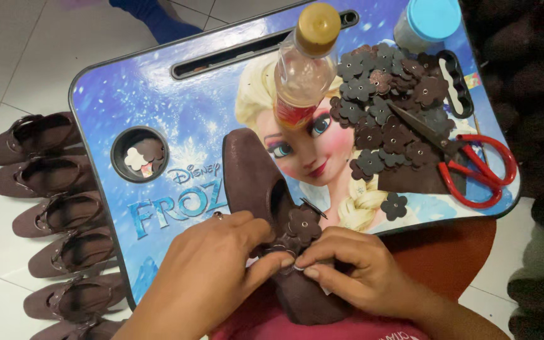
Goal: The person wipes the surface of several brown children's shoes with a white cloth, focusing on the decorative flower strap. They handle the shoes one at a time, wiping different areas of the strap and upper, then place each shoe back in a line on the floor.
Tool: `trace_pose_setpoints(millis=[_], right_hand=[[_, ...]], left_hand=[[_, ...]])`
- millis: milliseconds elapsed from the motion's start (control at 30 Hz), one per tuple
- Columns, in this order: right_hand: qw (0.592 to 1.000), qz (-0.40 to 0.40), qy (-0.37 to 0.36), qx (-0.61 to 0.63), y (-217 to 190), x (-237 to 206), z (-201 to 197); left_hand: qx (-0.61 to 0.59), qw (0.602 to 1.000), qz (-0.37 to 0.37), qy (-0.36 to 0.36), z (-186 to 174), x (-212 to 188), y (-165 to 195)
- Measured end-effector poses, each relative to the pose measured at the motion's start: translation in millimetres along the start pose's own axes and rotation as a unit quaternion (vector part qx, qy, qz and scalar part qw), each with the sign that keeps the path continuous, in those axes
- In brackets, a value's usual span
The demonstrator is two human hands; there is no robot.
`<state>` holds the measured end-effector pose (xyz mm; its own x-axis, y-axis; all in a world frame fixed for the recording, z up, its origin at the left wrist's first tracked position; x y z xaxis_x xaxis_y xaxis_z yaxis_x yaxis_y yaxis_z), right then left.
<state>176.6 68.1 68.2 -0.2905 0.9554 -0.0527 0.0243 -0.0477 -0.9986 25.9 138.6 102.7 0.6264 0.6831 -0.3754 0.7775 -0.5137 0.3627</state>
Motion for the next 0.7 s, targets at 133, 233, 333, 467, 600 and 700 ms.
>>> trace_pose_setpoints(millis=[133, 233, 333, 467, 600, 700], right_hand=[[0.998, -0.044, -0.007, -0.044, -12.1, 4.5, 3.6], [0.997, -0.038, -0.044, -0.056, -11.3, 4.6, 9.6], [0.995, -0.064, -0.056, -0.047, -17.1, -2.4, 6.8], [0.996, 0.047, 0.058, -0.042, -9.7, -13.6, -28.4], [0.997, -0.061, 0.052, -0.002, -52.6, -17.8, -26.7], [0.983, -0.158, -0.066, 0.064, -76.2, -6.6, 10.8]], left_hand=[[-0.062, 0.997, 0.05, -0.004, -9.1, 10.1, 7.7], [-0.061, 0.995, 0.066, -0.033, -5.5, 12.4, 2.3], [-0.066, 0.988, 0.121, 0.068, -17.5, -8.7, -0.3], [-0.207, 0.968, -0.027, 0.139, -6.3, -61.6, -42.0], [-0.236, 0.913, -0.205, 0.263, 20.5, -113.5, -69.7], [-0.464, 0.748, -0.418, 0.222, 89.5, -132.3, -90.3]])
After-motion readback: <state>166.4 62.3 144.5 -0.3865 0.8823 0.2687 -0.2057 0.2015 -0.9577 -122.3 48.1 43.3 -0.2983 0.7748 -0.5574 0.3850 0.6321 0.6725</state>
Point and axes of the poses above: each hand's wrist, its own x-axis towards the middle knuckle, its own z-axis out of the palm, y = z × x, the point moved 9 cm from there along x, towards the middle knuckle, and after that the axes turned 12 degrees about x, right-handed, at the moved point
